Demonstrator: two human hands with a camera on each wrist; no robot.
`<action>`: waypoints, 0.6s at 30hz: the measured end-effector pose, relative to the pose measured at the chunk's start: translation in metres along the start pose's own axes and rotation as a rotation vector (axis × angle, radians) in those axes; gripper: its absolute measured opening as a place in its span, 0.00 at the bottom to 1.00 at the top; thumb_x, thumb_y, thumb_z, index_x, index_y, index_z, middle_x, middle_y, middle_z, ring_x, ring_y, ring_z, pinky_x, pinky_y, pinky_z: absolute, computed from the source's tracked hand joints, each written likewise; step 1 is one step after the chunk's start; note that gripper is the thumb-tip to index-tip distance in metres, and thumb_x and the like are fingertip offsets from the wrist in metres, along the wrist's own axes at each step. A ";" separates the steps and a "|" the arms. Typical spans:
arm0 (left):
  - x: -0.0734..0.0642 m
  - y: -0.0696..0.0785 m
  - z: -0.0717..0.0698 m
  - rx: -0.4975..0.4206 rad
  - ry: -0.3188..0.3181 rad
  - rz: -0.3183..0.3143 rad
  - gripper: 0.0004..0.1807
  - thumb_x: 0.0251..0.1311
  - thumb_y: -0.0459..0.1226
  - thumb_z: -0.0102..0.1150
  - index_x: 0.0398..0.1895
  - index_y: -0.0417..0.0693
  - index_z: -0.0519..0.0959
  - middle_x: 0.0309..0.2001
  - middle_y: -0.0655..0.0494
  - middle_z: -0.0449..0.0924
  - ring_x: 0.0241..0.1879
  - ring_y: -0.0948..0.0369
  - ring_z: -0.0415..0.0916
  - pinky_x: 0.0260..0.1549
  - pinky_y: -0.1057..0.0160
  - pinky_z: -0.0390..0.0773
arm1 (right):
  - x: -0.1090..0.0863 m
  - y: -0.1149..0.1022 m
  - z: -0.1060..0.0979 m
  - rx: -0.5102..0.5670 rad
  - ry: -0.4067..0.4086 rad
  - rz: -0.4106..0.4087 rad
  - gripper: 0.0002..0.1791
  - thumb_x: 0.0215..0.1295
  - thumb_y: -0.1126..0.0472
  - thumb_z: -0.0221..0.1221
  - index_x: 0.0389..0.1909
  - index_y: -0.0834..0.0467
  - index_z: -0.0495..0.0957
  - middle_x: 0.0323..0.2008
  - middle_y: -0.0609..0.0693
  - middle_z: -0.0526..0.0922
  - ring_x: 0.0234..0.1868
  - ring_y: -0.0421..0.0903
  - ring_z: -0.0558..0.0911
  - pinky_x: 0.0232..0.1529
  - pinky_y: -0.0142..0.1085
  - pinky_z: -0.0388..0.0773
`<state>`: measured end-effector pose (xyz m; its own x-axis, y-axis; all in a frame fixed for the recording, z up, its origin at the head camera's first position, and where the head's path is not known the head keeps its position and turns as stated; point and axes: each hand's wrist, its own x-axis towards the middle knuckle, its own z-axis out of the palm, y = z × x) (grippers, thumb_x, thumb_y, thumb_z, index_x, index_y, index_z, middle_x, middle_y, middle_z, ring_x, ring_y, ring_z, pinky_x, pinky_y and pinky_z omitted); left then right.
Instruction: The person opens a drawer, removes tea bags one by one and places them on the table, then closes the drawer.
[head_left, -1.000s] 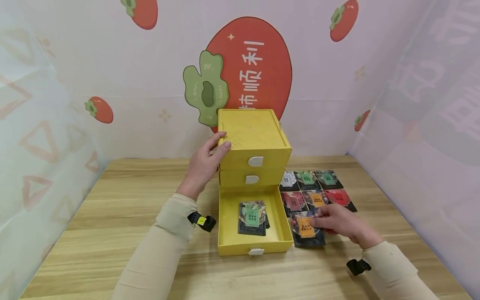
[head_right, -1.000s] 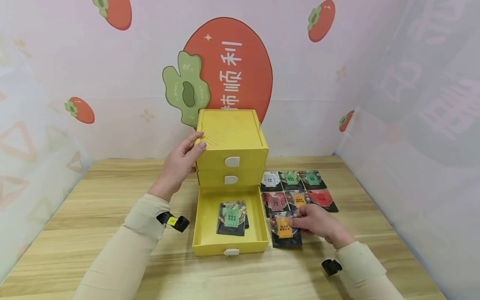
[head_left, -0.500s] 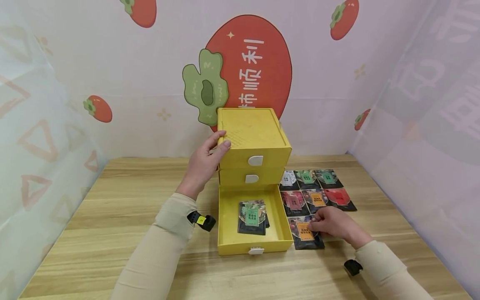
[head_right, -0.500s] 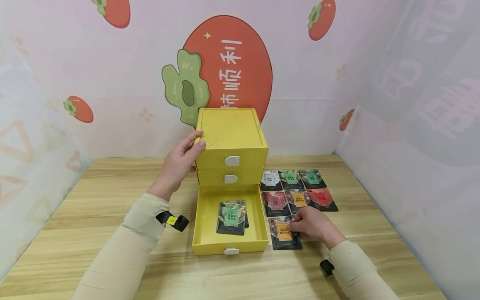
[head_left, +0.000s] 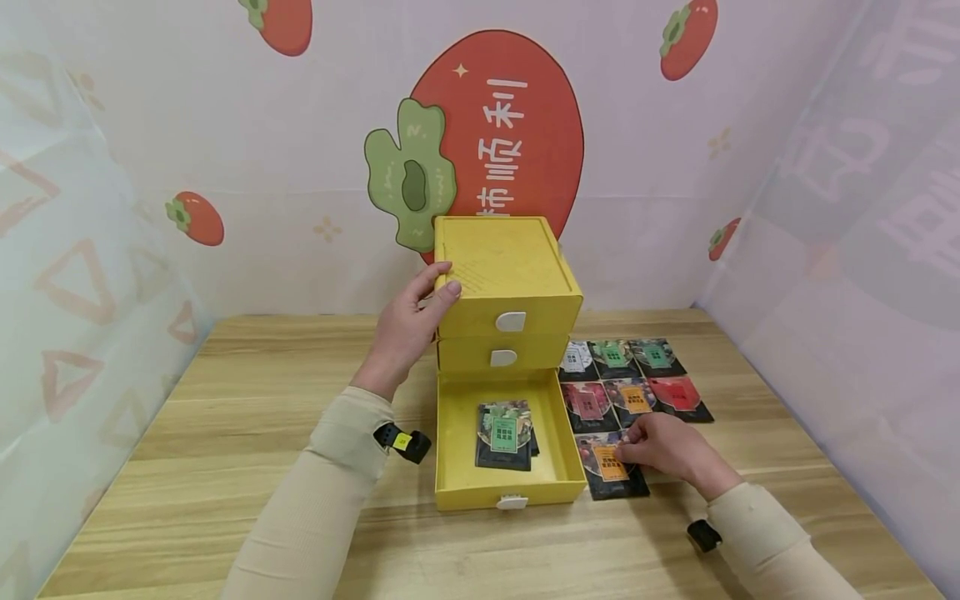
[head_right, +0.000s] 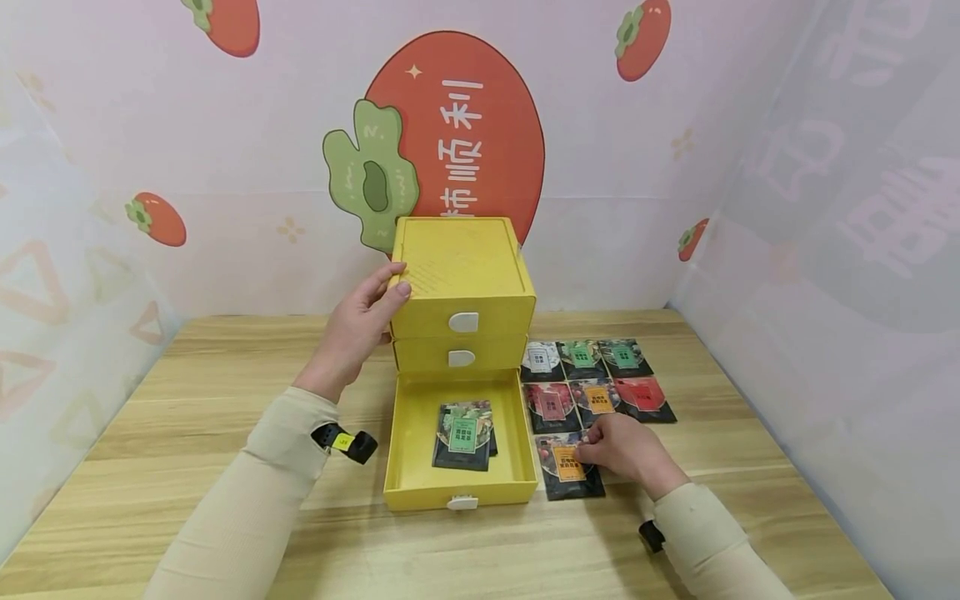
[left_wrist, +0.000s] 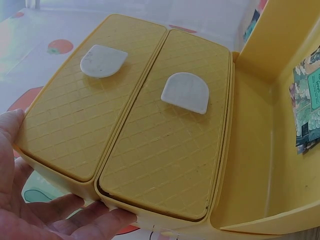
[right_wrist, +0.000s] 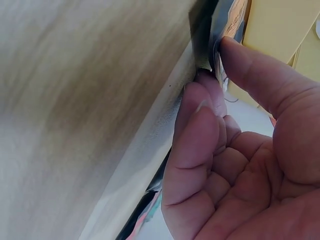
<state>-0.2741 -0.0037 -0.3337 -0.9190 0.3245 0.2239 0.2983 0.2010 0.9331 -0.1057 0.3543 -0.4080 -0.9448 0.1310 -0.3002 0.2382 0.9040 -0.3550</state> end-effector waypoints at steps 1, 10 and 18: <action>0.000 0.000 0.000 -0.001 -0.001 0.000 0.34 0.70 0.66 0.54 0.76 0.71 0.69 0.77 0.54 0.66 0.71 0.52 0.71 0.64 0.44 0.75 | 0.000 0.000 0.000 0.001 0.001 0.005 0.18 0.61 0.46 0.72 0.31 0.57 0.81 0.28 0.48 0.78 0.31 0.45 0.74 0.33 0.38 0.68; -0.001 -0.001 0.000 -0.011 -0.003 0.001 0.33 0.70 0.66 0.55 0.76 0.72 0.70 0.77 0.55 0.66 0.71 0.50 0.70 0.64 0.44 0.75 | -0.001 0.000 -0.003 0.000 0.004 0.028 0.22 0.61 0.43 0.72 0.37 0.59 0.84 0.34 0.48 0.82 0.35 0.46 0.76 0.38 0.41 0.76; -0.001 -0.001 0.000 -0.005 0.002 0.000 0.33 0.70 0.66 0.55 0.75 0.72 0.70 0.76 0.54 0.67 0.70 0.50 0.71 0.63 0.44 0.76 | -0.007 -0.002 -0.008 -0.002 0.048 -0.001 0.20 0.60 0.43 0.72 0.27 0.55 0.80 0.25 0.45 0.76 0.28 0.44 0.71 0.29 0.38 0.66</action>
<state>-0.2736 -0.0039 -0.3347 -0.9196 0.3226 0.2240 0.2966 0.1966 0.9345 -0.1015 0.3544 -0.3981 -0.9550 0.1493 -0.2564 0.2363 0.9052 -0.3533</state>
